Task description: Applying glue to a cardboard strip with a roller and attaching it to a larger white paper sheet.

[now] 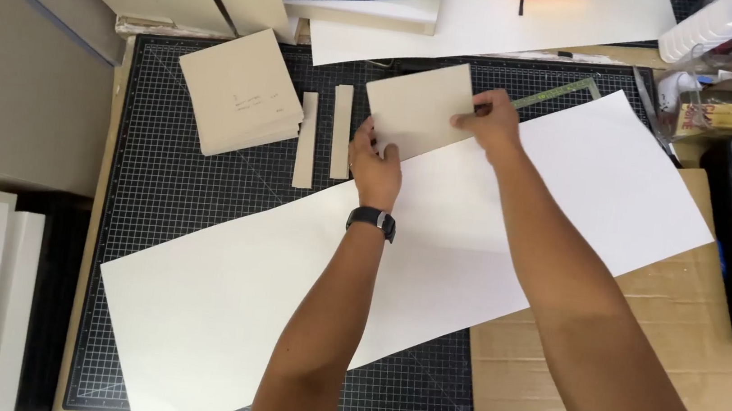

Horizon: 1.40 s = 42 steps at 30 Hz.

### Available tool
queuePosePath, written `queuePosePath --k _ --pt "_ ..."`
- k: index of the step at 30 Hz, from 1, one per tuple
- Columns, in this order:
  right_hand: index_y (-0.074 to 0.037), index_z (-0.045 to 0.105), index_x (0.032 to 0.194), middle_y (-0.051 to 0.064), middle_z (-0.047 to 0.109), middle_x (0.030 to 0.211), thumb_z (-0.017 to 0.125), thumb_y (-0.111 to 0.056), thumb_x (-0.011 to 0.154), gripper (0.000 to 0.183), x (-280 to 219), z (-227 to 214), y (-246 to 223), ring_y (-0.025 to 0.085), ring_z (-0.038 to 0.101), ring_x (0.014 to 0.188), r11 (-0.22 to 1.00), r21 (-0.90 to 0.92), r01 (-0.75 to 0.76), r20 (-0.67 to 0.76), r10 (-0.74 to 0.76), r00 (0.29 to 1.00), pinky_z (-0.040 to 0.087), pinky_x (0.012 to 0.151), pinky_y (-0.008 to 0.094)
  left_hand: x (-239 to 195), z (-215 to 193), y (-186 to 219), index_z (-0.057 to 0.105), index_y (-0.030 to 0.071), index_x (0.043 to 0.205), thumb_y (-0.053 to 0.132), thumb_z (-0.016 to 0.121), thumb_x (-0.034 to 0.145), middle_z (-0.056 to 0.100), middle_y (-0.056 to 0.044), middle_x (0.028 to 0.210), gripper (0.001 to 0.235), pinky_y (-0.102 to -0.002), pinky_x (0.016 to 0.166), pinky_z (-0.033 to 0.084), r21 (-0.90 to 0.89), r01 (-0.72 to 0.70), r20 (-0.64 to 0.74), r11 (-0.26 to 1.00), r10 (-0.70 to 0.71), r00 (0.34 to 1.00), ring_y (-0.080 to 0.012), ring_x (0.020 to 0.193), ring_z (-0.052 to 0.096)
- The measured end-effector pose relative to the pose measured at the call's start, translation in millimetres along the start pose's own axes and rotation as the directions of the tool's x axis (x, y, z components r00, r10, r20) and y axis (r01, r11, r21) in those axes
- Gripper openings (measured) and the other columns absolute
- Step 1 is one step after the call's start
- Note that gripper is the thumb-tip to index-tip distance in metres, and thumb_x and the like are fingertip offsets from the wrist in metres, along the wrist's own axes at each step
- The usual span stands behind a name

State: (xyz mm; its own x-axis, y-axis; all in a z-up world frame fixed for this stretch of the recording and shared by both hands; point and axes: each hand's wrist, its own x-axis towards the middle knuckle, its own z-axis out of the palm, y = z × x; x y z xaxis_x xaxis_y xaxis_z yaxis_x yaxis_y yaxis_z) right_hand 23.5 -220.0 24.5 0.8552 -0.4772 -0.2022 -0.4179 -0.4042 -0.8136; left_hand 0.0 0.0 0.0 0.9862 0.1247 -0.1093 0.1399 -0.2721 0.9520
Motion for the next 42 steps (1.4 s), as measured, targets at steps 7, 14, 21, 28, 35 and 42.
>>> queuePosePath --k 7,14,21,28,35,42 --pt "-0.017 0.056 0.107 -0.004 0.069 0.098 0.081 -0.01 0.091 0.03 17.7 -32.7 1.8 0.004 0.065 0.084 0.896 0.441 0.056 0.163 -0.141 0.976 0.054 0.076 0.016 48.3 -25.0 -14.6 0.063 0.023 0.135 0.008 0.071 0.092 0.062 -0.004 0.117 0.047 -0.045 0.107 0.049 0.275 -0.306 -0.118 0.911 0.348 0.93 -0.0289 0.113 0.063" --pt "-0.024 0.053 0.097 -0.01 0.05 0.081 0.068 0.0 0.102 0.029 -16.0 -67.7 -28.9 0.005 0.056 0.085 0.534 0.834 0.142 0.055 -0.336 0.94 0.044 0.071 0.022 68.9 -47.8 -11.0 0.032 0.008 0.153 0.026 0.083 0.084 0.061 -0.019 0.13 0.087 -0.046 0.079 0.061 0.786 -0.117 0.059 0.607 0.114 0.992 -0.0361 0.114 0.062" --pt "-0.029 0.057 0.095 -0.012 0.046 0.085 0.075 -0.002 0.102 0.032 -52.9 -133.5 7.1 0.005 0.055 0.082 0.416 0.889 0.19 -0.145 -0.138 0.98 0.056 0.085 0.034 64.2 -75.6 13.8 0.045 0.01 0.148 0.012 0.075 0.086 0.075 -0.015 0.108 0.069 -0.053 0.07 0.059 0.455 0.089 -0.016 0.886 -0.092 0.996 -0.0345 0.095 0.073" --pt "-0.023 0.063 0.103 0.002 0.075 0.105 0.078 -0.003 0.097 0.026 -147.3 -207.5 83.9 0.017 0.074 0.1 0.443 0.873 0.205 -0.325 0.215 0.921 0.062 0.083 0.036 66.6 -97.3 0.3 0.049 0.01 0.147 0.012 0.08 0.085 0.077 0.003 0.095 0.069 -0.033 0.08 0.062 0.163 0.015 0.003 0.986 -0.016 1.0 -0.0163 0.089 0.073" --pt "-0.028 0.059 0.107 -0.013 0.065 0.105 0.073 -0.016 0.094 0.022 -289.6 -292.3 160.4 0.0 0.06 0.091 0.825 0.56 -0.078 -0.491 0.406 0.77 0.046 0.083 0.015 -23.8 -108.3 56.1 0.063 0.017 0.113 0.02 0.081 0.086 0.063 0.004 0.111 0.033 -0.028 0.069 0.065 -0.275 0.124 0.299 0.953 -0.038 0.954 -0.0099 0.096 0.067" --pt "-0.027 0.066 0.113 0.002 0.062 0.101 0.07 -0.029 0.09 0.024 -373.5 -317.6 220.4 0.016 0.057 0.084 0.838 0.214 -0.502 -0.489 0.537 0.688 0.045 0.07 0.031 -201.1 -80.1 40.4 0.063 0.014 0.121 0.009 0.073 0.088 0.066 -0.007 0.12 0.035 -0.035 0.074 0.066 -0.141 0.326 0.876 0.935 -0.036 0.481 -0.0205 0.094 0.07"
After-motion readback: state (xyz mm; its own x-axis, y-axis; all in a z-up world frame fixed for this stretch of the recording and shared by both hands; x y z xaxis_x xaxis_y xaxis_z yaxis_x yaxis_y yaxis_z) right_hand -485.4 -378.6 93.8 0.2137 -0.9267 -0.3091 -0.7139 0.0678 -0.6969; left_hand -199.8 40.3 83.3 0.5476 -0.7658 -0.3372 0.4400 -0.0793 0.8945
